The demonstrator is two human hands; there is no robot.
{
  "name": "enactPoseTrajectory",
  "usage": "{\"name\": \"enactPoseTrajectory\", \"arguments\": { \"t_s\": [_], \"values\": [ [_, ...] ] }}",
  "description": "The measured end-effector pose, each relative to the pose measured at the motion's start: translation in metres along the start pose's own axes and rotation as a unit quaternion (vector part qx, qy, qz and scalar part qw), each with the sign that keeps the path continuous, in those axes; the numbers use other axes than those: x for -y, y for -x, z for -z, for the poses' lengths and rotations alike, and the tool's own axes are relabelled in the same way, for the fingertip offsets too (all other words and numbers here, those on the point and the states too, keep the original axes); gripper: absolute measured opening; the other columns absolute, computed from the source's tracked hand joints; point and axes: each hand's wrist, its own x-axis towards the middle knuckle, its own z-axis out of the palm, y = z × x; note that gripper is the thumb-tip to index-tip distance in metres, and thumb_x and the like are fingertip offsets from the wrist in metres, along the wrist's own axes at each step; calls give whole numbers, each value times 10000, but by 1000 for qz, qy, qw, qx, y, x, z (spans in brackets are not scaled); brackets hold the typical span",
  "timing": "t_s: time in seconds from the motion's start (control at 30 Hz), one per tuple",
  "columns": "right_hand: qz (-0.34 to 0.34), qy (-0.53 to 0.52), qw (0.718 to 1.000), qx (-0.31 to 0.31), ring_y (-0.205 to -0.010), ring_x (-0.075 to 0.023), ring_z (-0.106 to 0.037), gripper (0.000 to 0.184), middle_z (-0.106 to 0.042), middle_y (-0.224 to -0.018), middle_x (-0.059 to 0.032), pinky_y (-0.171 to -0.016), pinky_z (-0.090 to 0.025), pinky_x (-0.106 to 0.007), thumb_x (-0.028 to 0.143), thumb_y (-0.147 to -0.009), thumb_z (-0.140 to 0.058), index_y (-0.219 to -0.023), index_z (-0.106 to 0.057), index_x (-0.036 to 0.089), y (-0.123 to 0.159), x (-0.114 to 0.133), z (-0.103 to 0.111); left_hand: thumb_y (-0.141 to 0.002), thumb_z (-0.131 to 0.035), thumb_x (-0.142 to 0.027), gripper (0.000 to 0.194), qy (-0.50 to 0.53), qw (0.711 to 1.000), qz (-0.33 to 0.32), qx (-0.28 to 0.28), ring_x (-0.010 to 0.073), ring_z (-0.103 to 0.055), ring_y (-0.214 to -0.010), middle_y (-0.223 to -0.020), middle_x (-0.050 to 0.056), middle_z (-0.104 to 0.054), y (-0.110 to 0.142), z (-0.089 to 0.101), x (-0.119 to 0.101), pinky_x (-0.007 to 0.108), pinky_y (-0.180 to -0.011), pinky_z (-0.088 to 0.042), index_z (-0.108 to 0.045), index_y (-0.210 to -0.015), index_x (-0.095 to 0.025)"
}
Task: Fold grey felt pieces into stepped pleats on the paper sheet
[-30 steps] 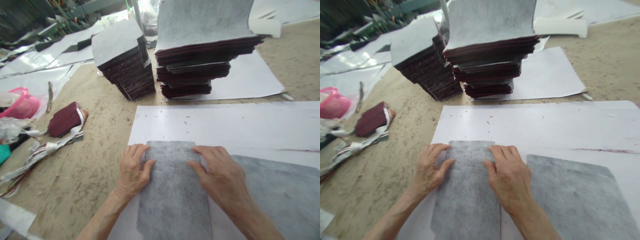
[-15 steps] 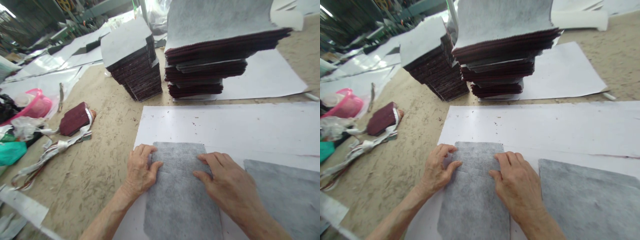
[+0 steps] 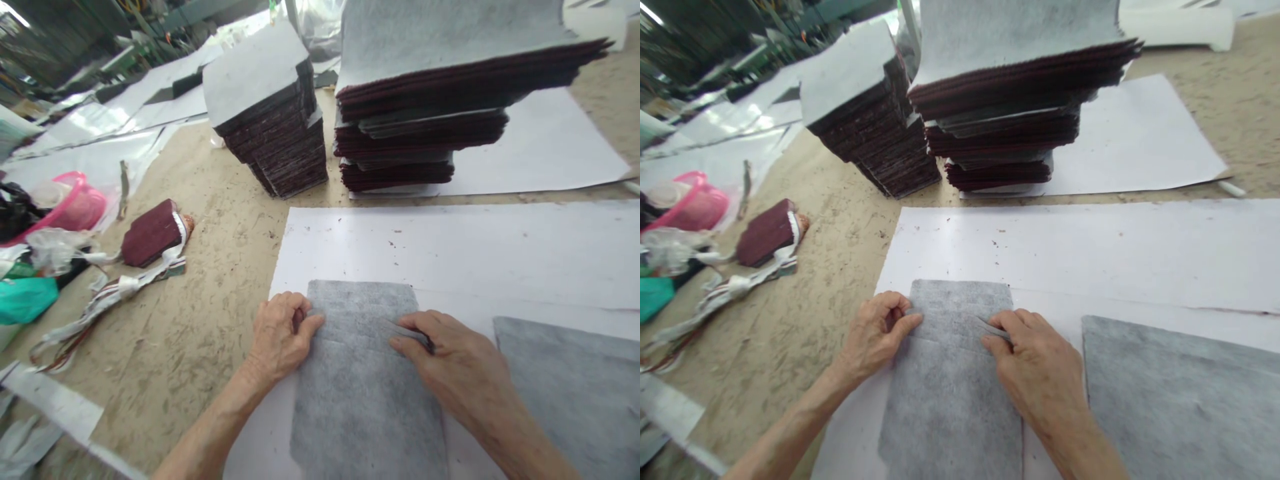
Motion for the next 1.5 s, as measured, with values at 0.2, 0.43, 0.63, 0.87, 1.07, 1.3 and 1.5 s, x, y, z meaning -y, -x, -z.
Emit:
{"name": "enactPoseTrajectory", "arguments": {
  "t_s": [0.2,0.43,0.63,0.87,1.07,1.3,1.5],
  "values": [
    [-46,-26,998,40,-716,-184,-565,299,-609,-747,20,-607,-353,-308,458,-786,-391,-720,-606,263,-6,4,5,-762,-531,-315,187,44,998,37,-3,141,-465,-626,-594,-9,-507,1,0,2,260,-577,-297,-532,-627,-186],
    [-101,-11,993,68,-643,-169,-518,197,-606,-685,18,-565,-297,-282,386,-716,-479,-626,-595,254,-12,14,10,-729,-544,-282,174,69,997,16,8,125,-460,-585,-559,-22,-495,-3,0,4,252,-555,-300,-523,-583,-189],
    [-117,1,990,84,-651,-165,-520,149,-611,-681,29,-577,-298,-280,320,-716,-505,-618,-590,246,-15,18,13,-735,-555,-269,167,62,998,-16,-16,123,-462,-576,-559,-32,-494,0,-3,6,277,-596,-316,-513,-592,-193],
    [-35,74,996,-23,-569,-166,-512,90,-591,-621,6,-498,-288,-262,261,-733,-530,-669,-577,220,-7,17,3,-762,-556,-216,109,-7,996,-70,-51,140,-484,-636,-632,-30,-521,4,-9,8,352,-720,-318,-513,-665,-189],
    [118,149,965,-182,-789,-214,-540,158,-619,-830,-67,-611,-411,-295,245,-855,-463,-906,-571,141,6,17,10,-785,-594,-259,260,3,980,-110,-164,184,-514,-819,-886,35,-568,22,-9,9,341,-756,-388,-512,-1023,-194],
    [164,112,979,-46,-807,-213,-539,246,-598,-843,-28,-653,-439,-320,200,-702,-643,-933,-566,166,13,11,17,-785,-585,-302,317,-69,985,-154,-32,225,-503,-913,-995,52,-575,32,-3,6,371,-785,-350,-473,-1068,-217],
    [77,116,990,11,-734,-205,-539,158,-559,-719,-1,-525,-352,-274,241,-641,-658,-704,-517,212,7,11,13,-704,-644,-341,232,-70,995,-59,32,213,-484,-831,-841,21,-540,21,1,-1,367,-755,-336,-506,-836,-208]
  ]
}}
